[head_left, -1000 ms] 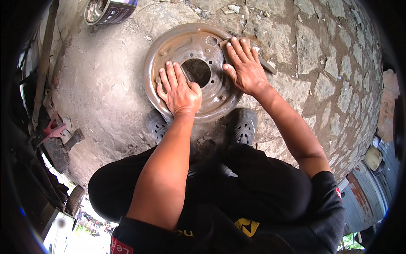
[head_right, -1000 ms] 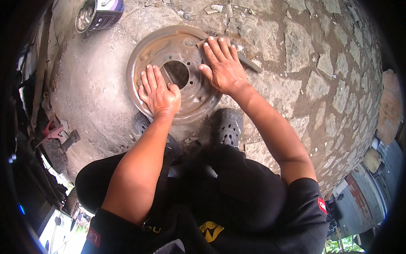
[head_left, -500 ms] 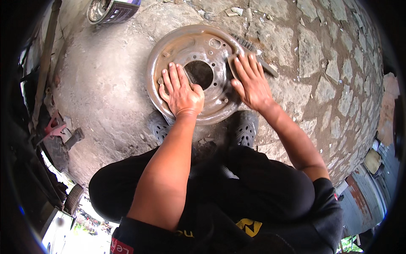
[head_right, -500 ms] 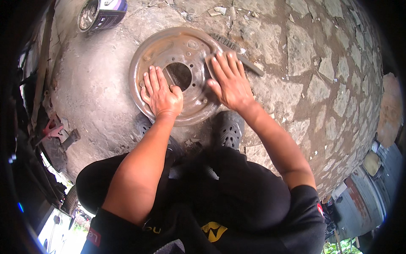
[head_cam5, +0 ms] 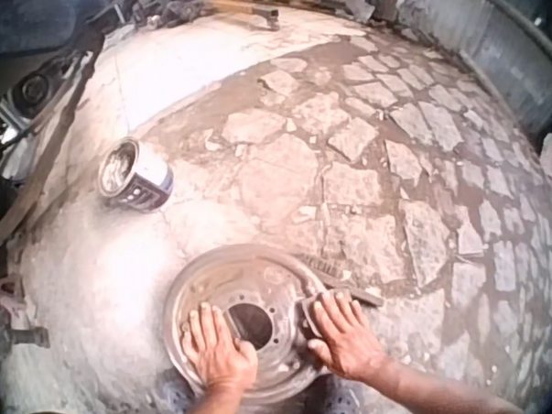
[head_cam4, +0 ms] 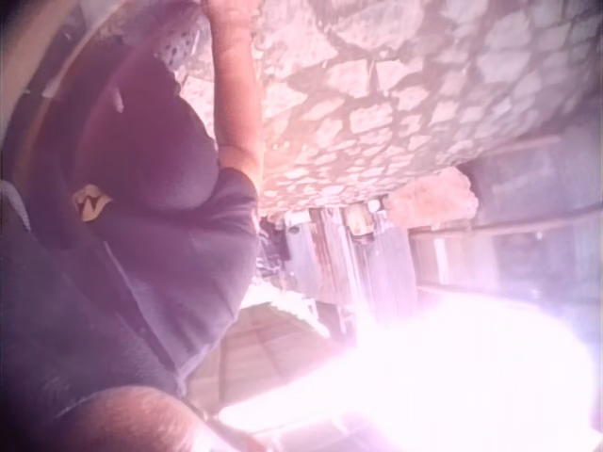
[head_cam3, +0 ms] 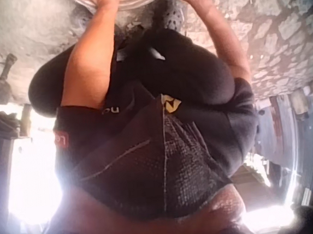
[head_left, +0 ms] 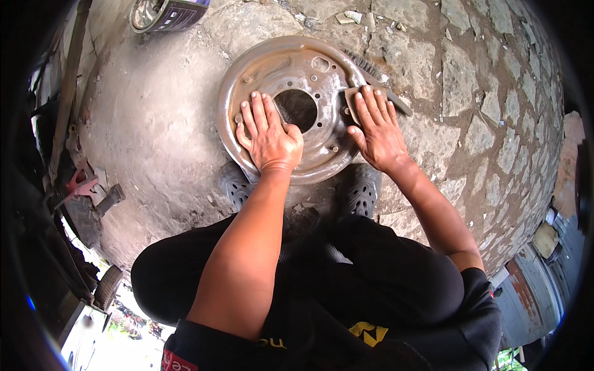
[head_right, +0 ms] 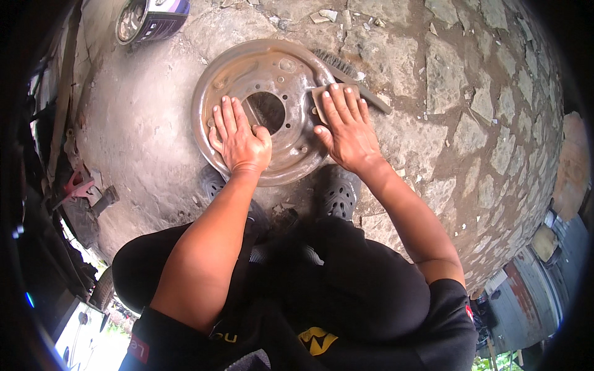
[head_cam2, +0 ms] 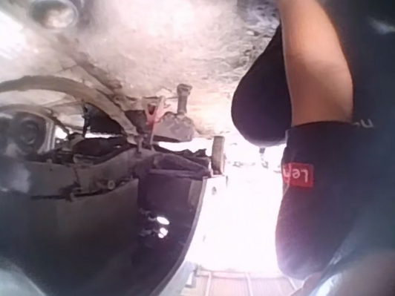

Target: The person sits on the ground and uses a sanding block to sand the surface of a circular metal part. They rotate the part and continue sanding different areas.

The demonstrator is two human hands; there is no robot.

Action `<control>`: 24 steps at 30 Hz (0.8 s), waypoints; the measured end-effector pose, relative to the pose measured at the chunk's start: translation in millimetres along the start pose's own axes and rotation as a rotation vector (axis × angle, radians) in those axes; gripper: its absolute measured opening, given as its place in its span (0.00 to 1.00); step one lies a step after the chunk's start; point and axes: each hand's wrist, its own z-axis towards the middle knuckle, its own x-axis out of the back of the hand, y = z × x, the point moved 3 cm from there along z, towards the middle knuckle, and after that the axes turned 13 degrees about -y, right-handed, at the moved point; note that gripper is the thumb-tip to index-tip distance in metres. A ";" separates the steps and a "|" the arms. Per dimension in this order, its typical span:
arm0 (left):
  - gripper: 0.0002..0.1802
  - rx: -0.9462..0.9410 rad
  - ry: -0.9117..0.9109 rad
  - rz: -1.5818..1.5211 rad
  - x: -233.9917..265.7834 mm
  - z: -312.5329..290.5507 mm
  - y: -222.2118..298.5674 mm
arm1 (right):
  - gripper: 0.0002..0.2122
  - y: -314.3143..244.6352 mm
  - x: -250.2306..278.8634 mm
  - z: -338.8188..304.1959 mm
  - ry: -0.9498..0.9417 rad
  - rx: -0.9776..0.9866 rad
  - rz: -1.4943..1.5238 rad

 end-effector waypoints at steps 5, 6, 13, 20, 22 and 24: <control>0.44 -0.008 0.014 -0.028 -0.7 -1.3 -5.1 | 0.29 -7.9 25.1 -10.0 -0.043 0.020 -0.036; 0.44 -0.015 0.019 -0.040 -0.9 -2.1 -5.0 | 0.27 -5.0 26.1 -10.2 -0.017 0.031 -0.019; 0.44 0.014 -0.017 0.009 2.1 0.0 -3.8 | 0.15 20.5 69.2 -2.6 0.421 -0.060 0.144; 0.44 0.129 -0.035 -0.067 -5.6 1.7 18.9 | 0.21 0.6 32.2 -0.4 0.135 -0.073 0.207; 0.46 0.158 -0.050 -0.058 -4.9 1.5 24.3 | 0.25 -1.1 21.8 -3.5 0.098 -0.072 0.287; 0.47 0.174 -0.063 -0.050 -0.7 0.2 28.2 | 0.27 5.4 15.4 -10.5 0.122 0.000 0.298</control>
